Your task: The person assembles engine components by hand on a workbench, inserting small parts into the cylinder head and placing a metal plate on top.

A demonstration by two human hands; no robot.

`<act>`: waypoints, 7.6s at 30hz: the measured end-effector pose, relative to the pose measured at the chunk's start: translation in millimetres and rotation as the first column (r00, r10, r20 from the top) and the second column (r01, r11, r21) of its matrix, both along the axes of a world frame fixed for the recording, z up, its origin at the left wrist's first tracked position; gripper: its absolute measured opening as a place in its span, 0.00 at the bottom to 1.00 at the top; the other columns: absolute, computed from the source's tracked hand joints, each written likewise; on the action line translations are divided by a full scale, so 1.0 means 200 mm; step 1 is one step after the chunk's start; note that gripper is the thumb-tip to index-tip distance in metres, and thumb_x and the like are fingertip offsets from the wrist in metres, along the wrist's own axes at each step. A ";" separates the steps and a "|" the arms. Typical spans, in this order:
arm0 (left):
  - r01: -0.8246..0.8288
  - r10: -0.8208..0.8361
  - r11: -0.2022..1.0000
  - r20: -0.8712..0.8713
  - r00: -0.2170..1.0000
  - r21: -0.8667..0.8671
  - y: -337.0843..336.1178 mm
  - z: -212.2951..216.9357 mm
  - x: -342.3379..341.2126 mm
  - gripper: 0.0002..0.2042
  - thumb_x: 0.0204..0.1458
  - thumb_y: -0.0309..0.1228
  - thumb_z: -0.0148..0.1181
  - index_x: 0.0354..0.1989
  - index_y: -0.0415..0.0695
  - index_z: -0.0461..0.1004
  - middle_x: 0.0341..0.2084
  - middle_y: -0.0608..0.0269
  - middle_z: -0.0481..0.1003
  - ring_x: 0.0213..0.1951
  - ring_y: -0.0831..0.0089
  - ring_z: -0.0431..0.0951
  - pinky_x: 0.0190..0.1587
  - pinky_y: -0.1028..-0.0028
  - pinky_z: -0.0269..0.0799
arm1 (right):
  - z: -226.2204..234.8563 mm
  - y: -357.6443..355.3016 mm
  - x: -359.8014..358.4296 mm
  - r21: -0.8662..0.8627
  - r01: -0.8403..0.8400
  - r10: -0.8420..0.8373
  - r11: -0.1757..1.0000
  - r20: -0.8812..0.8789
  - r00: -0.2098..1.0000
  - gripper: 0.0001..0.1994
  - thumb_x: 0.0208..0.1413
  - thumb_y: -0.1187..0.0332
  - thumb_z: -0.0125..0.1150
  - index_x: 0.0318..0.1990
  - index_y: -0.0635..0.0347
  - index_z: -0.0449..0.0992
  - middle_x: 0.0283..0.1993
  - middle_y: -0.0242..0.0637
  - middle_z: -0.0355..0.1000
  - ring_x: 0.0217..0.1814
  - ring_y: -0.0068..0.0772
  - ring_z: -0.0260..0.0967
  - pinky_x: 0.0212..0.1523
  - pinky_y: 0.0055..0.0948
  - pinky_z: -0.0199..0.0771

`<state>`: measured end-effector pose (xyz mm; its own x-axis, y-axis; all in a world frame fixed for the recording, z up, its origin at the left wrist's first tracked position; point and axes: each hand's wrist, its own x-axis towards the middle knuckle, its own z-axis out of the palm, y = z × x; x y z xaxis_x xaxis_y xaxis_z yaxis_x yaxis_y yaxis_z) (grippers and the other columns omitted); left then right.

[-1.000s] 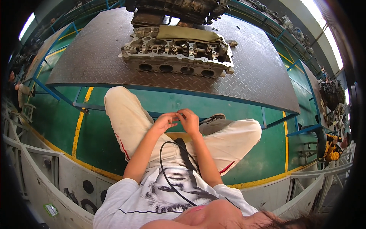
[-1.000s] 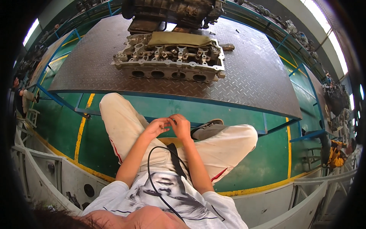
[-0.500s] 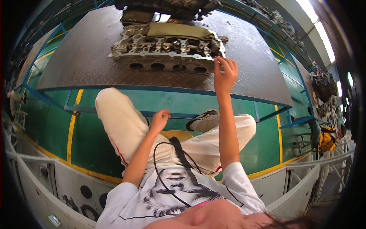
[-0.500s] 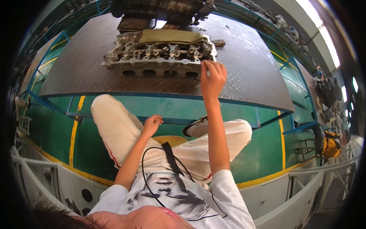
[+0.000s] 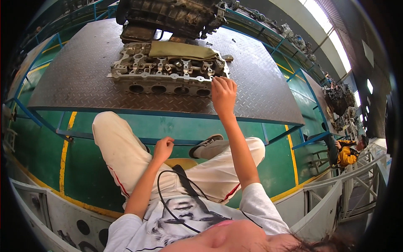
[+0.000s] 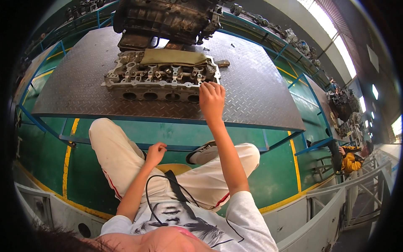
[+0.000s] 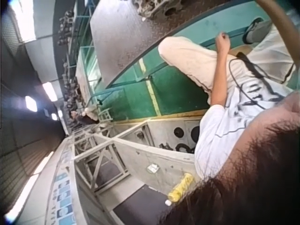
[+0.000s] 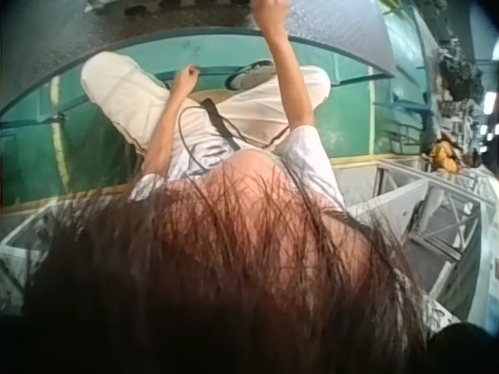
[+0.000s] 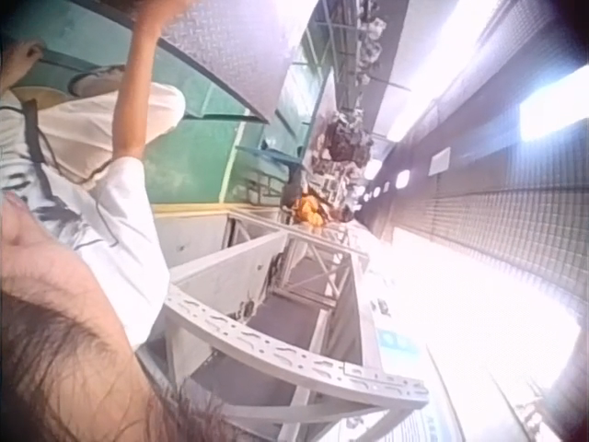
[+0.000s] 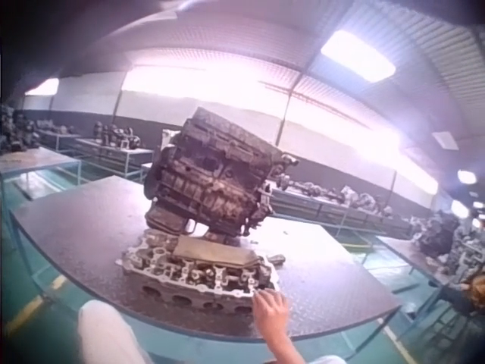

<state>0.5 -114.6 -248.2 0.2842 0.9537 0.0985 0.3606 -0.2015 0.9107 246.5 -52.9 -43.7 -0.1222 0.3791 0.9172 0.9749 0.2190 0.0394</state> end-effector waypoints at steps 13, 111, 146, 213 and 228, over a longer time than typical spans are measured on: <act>0.022 -0.017 0.998 -0.072 0.997 0.059 -0.02 -0.03 -0.01 0.08 0.47 0.25 0.54 0.34 0.37 0.76 0.29 0.48 0.77 0.33 0.51 0.77 0.35 0.62 0.71 | 0.02 -0.06 -0.01 -0.124 0.020 -0.014 0.992 0.047 0.999 0.14 0.44 0.74 0.62 0.42 0.63 0.77 0.46 0.37 0.73 0.56 0.42 0.64 0.59 0.44 0.58; 0.185 0.035 0.900 0.488 0.872 -0.395 -0.01 0.07 0.02 0.15 0.52 0.38 0.64 0.37 0.37 0.78 0.29 0.65 0.77 0.30 0.80 0.73 0.32 0.79 0.68 | -0.93 -0.53 -0.43 0.229 -0.902 -0.570 0.365 -0.711 -0.411 0.09 0.60 0.63 0.56 0.40 0.60 0.74 0.36 0.29 0.73 0.38 0.22 0.69 0.39 0.23 0.70; 0.324 -0.314 0.938 0.096 0.945 -0.121 0.00 0.15 -0.03 0.10 0.53 0.32 0.60 0.34 0.34 0.77 0.29 0.55 0.79 0.32 0.70 0.77 0.38 0.71 0.70 | -0.72 -0.55 -0.28 0.020 -0.996 -0.667 0.084 -0.741 -0.071 0.20 0.61 0.55 0.50 0.41 0.67 0.76 0.39 0.41 0.76 0.40 0.31 0.72 0.46 0.27 0.72; 0.109 0.299 0.748 -0.479 0.825 0.655 0.56 0.88 0.34 0.15 0.47 0.39 0.65 0.24 0.39 0.72 0.15 0.56 0.74 0.21 0.57 0.76 0.23 0.66 0.70 | -0.73 -0.53 -0.24 0.338 -0.854 -0.390 0.396 -0.780 -0.489 0.12 0.56 0.57 0.62 0.33 0.55 0.73 0.35 0.28 0.73 0.39 0.20 0.67 0.41 0.22 0.65; 0.134 0.335 0.618 -0.413 0.847 0.775 0.59 0.83 0.36 0.13 0.49 0.36 0.63 0.24 0.38 0.70 0.14 0.55 0.71 0.19 0.55 0.73 0.22 0.64 0.67 | -0.73 -0.52 -0.25 0.388 -0.761 -0.371 0.520 -0.699 -0.611 0.15 0.53 0.55 0.66 0.29 0.55 0.71 0.30 0.29 0.70 0.31 0.18 0.65 0.35 0.18 0.67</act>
<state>71.7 3.1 -83.0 0.4190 0.6144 0.6686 0.7475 -0.6514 0.1302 196.7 -156.2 -189.1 -0.0121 0.9481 -0.3178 -0.7533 -0.2176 -0.6206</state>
